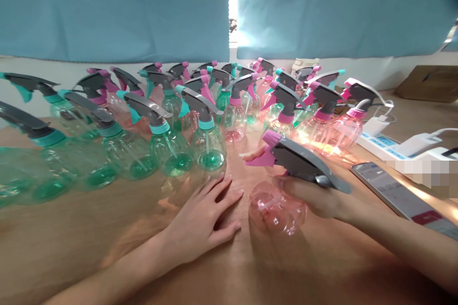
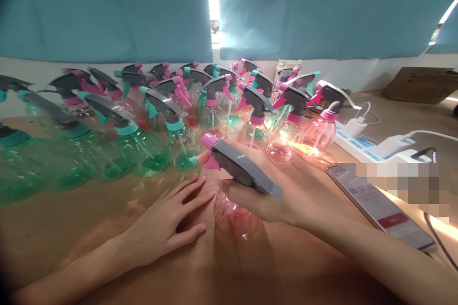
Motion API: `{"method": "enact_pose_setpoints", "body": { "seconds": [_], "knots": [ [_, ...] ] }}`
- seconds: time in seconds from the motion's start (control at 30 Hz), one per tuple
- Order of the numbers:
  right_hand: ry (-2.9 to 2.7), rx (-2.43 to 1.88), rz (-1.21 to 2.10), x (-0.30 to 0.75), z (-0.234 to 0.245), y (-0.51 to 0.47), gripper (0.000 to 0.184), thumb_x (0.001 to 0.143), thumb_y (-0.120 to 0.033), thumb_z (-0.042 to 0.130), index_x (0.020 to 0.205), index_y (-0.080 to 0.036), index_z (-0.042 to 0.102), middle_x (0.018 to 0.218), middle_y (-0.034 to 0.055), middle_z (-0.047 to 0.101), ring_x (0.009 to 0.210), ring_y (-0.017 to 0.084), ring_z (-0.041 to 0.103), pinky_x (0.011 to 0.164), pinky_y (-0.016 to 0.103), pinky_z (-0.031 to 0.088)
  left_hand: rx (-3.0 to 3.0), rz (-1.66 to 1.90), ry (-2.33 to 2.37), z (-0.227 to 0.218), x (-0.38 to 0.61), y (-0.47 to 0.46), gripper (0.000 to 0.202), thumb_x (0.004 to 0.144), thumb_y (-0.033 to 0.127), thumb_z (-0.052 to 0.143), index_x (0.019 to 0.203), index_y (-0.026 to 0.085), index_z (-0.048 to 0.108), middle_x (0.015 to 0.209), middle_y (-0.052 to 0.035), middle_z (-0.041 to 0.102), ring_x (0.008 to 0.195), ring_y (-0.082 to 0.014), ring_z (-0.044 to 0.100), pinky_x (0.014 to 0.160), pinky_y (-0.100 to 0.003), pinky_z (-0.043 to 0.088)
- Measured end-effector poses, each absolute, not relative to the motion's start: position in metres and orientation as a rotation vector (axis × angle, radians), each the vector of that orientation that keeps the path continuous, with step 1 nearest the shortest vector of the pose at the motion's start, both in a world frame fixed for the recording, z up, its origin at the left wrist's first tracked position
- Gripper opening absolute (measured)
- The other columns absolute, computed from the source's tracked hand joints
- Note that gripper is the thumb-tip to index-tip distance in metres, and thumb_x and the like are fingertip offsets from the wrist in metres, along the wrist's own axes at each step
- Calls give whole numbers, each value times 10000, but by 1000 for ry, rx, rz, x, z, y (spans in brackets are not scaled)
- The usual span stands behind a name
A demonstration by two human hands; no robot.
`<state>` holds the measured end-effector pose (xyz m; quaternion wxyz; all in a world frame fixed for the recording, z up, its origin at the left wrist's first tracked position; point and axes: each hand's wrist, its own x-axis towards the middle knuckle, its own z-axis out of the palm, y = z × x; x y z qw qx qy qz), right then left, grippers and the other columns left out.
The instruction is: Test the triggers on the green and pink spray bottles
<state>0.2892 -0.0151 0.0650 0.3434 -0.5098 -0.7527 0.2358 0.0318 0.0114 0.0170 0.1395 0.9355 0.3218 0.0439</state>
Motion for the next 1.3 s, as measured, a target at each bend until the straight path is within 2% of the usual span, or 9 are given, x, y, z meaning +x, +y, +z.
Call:
{"method": "enact_pose_setpoints", "body": {
  "seconds": [0.13, 0.23, 0.33, 0.43, 0.6, 0.7, 0.93, 1.13, 1.3],
  "knots": [
    [-1912, -1235, 671, 280, 75, -14, 279, 824, -216, 588, 1082, -307, 644, 714, -31, 589, 610, 153, 543, 578, 294, 477, 2708, 131, 928, 15, 31, 12, 574, 932, 458, 572, 1455, 249, 462, 1572, -104, 321, 1424, -376, 288, 1132, -574, 262],
    [-1903, -1171, 700, 277, 77, -14, 416, 834, -197, 583, 1232, -318, 587, 800, -22, 643, 629, 155, 570, 598, 300, 498, 2696, 157, 921, 14, 31, 12, 577, 928, 450, 582, 1461, 273, 450, 1578, -86, 313, 1424, -377, 288, 1131, -577, 263],
    [-1884, -1115, 717, 277, 74, -14, 485, 837, -183, 572, 1300, -320, 539, 928, 6, 678, 685, 166, 618, 634, 311, 518, 2688, 158, 924, 14, 30, 12, 580, 928, 447, 584, 1462, 267, 449, 1580, -89, 307, 1427, -377, 281, 1135, -573, 259],
    [-1865, -1115, 720, 278, 70, -13, 464, 855, -202, 572, 1298, -334, 538, 958, 18, 687, 755, 192, 652, 677, 332, 536, 2693, 134, 928, 15, 31, 11, 576, 933, 447, 576, 1459, 245, 457, 1578, -105, 308, 1428, -378, 277, 1139, -569, 249],
    [-1858, -1203, 623, 282, 62, -9, 354, 867, -334, 617, 1219, -354, 588, 820, 9, 664, 721, 211, 643, 636, 340, 535, 2711, 113, 932, 15, 32, 11, 581, 934, 445, 574, 1463, 240, 451, 1578, -108, 308, 1430, -373, 277, 1141, -564, 249],
    [-1855, -1226, 577, 282, 59, -8, 348, 872, -378, 621, 1218, -353, 585, 774, 4, 643, 690, 203, 630, 612, 330, 530, 2709, 120, 931, 15, 31, 11, 574, 937, 449, 571, 1461, 246, 452, 1579, -105, 305, 1430, -368, 279, 1138, -567, 252],
    [-1829, -1201, 606, 280, 62, -10, 377, 854, -348, 657, 1223, -360, 580, 802, 9, 667, 712, 219, 655, 608, 337, 544, 2691, 143, 920, 14, 31, 12, 587, 936, 445, 575, 1474, 259, 432, 1589, -92, 283, 1443, -362, 251, 1144, -558, 246],
    [-1834, -1193, 650, 278, 59, -8, 322, 899, -345, 606, 1219, -358, 577, 719, -9, 654, 702, 223, 664, 632, 359, 549, 2684, 155, 922, 16, 32, 11, 573, 931, 439, 580, 1455, 240, 462, 1576, -103, 313, 1435, -369, 270, 1143, -559, 251],
    [-1849, -1216, 656, 278, 58, -8, 182, 897, -356, 613, 1076, -343, 644, 647, -19, 614, 702, 220, 653, 641, 359, 551, 2713, 172, 913, 14, 32, 11, 572, 936, 449, 573, 1456, 240, 459, 1569, -110, 327, 1440, -358, 262, 1141, -557, 256]
  ]
}}
